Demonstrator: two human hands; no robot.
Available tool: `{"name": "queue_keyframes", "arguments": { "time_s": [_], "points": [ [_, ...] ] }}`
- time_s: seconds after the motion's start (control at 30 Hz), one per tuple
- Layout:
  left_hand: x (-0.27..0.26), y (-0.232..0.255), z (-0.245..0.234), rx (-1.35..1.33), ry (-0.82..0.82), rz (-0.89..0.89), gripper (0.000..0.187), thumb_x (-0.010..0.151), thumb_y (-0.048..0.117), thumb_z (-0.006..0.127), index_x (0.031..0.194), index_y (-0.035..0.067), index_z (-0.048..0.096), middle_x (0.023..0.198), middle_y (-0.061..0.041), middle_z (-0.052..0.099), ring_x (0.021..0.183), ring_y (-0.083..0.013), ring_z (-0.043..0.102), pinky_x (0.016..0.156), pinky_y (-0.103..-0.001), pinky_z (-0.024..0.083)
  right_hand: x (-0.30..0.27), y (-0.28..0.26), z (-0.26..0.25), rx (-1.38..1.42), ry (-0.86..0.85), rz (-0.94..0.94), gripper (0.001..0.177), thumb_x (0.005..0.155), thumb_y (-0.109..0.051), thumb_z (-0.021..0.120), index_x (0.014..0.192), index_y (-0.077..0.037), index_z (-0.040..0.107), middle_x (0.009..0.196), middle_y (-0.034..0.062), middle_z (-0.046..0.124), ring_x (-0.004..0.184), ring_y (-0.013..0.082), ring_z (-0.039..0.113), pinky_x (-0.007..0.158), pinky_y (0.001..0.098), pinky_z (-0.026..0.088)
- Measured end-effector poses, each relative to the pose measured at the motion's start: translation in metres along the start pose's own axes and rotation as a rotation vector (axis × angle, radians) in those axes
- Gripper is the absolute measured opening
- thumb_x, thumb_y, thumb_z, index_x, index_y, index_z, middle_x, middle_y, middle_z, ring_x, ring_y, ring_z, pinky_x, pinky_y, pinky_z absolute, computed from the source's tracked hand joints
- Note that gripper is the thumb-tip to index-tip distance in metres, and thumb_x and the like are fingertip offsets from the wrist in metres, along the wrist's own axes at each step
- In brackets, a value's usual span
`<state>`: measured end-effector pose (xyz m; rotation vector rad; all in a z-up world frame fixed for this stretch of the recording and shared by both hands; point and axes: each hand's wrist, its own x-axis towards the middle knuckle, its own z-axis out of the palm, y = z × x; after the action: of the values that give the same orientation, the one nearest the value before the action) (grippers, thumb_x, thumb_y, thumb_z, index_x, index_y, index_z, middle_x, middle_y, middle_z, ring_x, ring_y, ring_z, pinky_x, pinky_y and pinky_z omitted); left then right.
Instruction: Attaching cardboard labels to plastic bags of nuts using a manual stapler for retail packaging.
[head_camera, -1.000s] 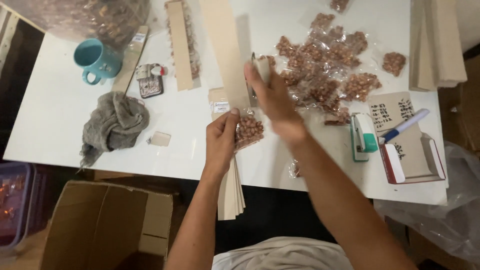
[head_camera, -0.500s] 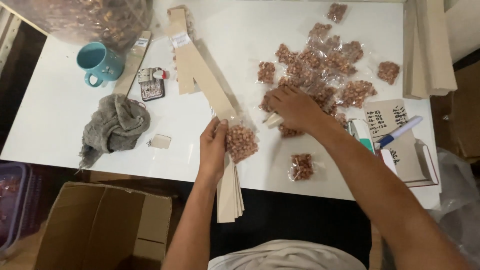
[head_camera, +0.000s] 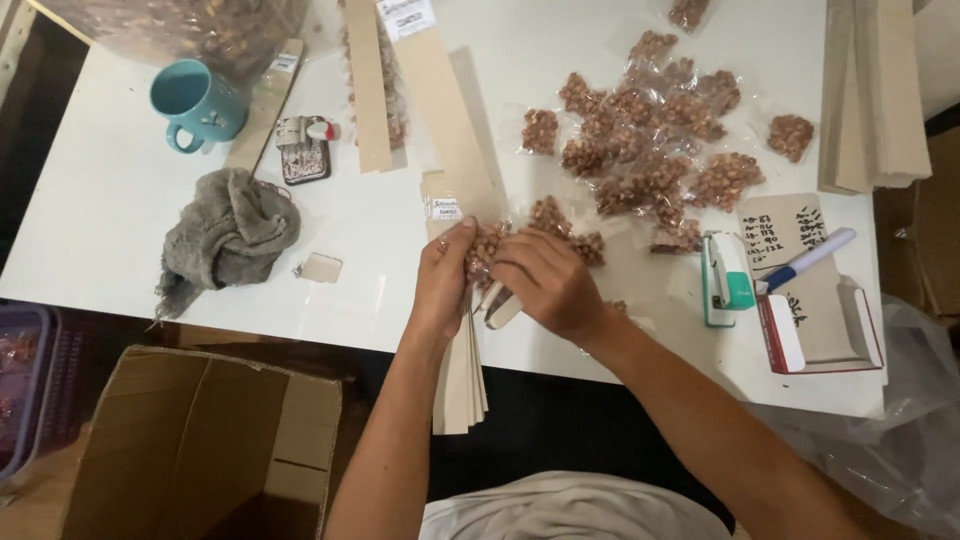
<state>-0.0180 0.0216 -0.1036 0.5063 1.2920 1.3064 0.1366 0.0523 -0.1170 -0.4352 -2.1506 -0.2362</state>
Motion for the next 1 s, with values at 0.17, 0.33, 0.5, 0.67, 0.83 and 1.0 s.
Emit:
{"name": "queue_keyframes", "arguments": {
  "time_s": [0.17, 0.33, 0.5, 0.67, 0.83, 1.0],
  "points": [
    [-0.013, 0.012, 0.015, 0.087, 0.058, 0.169, 0.028, 0.097, 0.033, 0.071, 0.080, 0.011, 0.074, 0.069, -0.002, 0.070, 0.066, -0.0110, 0.063, 0.069, -0.030, 0.058, 0.006, 0.014, -0.006, 0.359, 0.063, 0.278, 0.012, 0.088, -0.002, 0.069, 0.098, -0.006, 0.075, 0.093, 0.0074, 0.073, 0.088, 0.0275, 0.073, 0.083, 0.0432, 0.061],
    [-0.018, 0.006, 0.021, 0.175, 0.075, 0.263, 0.032, 0.094, 0.029, 0.078, 0.068, 0.012, 0.068, 0.057, 0.000, 0.060, 0.062, -0.0072, 0.052, 0.062, -0.024, 0.050, 0.077, 0.009, -0.010, 0.721, 0.289, 1.122, 0.028, 0.095, -0.032, 0.066, 0.104, -0.006, 0.060, 0.093, 0.0056, 0.061, 0.090, 0.0205, 0.061, 0.081, 0.0406, 0.050],
    [-0.029, 0.015, 0.031, 0.294, 0.064, 0.297, 0.034, 0.094, 0.028, 0.079, 0.066, 0.013, 0.067, 0.053, 0.004, 0.053, 0.061, -0.0058, 0.045, 0.059, -0.023, 0.044, 0.083, 0.022, 0.006, 0.960, 0.313, 1.577, 0.054, 0.091, -0.062, 0.065, 0.097, -0.008, 0.061, 0.091, 0.0021, 0.060, 0.090, 0.0173, 0.059, 0.081, 0.0344, 0.046],
    [-0.059, 0.048, 0.044, 0.419, -0.068, 0.349, 0.022, 0.098, 0.028, 0.071, 0.094, 0.008, 0.080, 0.059, 0.002, 0.057, 0.065, -0.0080, 0.047, 0.063, -0.028, 0.047, 0.067, 0.033, 0.018, 0.949, 0.301, 1.594, 0.060, 0.090, -0.067, 0.061, 0.094, -0.007, 0.062, 0.082, 0.0054, 0.061, 0.078, 0.0190, 0.061, 0.072, 0.0340, 0.048],
    [-0.039, 0.018, 0.029, 0.433, -0.056, 0.390, 0.028, 0.103, 0.025, 0.065, 0.083, 0.009, 0.076, 0.057, -0.001, 0.058, 0.064, -0.0085, 0.048, 0.061, -0.027, 0.046, 0.057, 0.042, 0.026, 0.940, 0.283, 1.598, 0.066, 0.089, -0.071, 0.057, 0.091, -0.006, 0.063, 0.073, 0.0083, 0.062, 0.067, 0.0206, 0.064, 0.064, 0.0336, 0.049],
    [-0.040, 0.014, 0.034, 0.457, -0.044, 0.378, 0.020, 0.100, 0.022, 0.069, 0.086, 0.011, 0.079, 0.059, -0.002, 0.066, 0.063, -0.0073, 0.052, 0.061, -0.026, 0.049, 0.046, 0.048, 0.027, 0.922, 0.261, 1.610, 0.071, 0.088, -0.076, 0.053, 0.087, -0.005, 0.063, 0.065, 0.0113, 0.063, 0.056, 0.0221, 0.066, 0.056, 0.0333, 0.051]
  ]
}}
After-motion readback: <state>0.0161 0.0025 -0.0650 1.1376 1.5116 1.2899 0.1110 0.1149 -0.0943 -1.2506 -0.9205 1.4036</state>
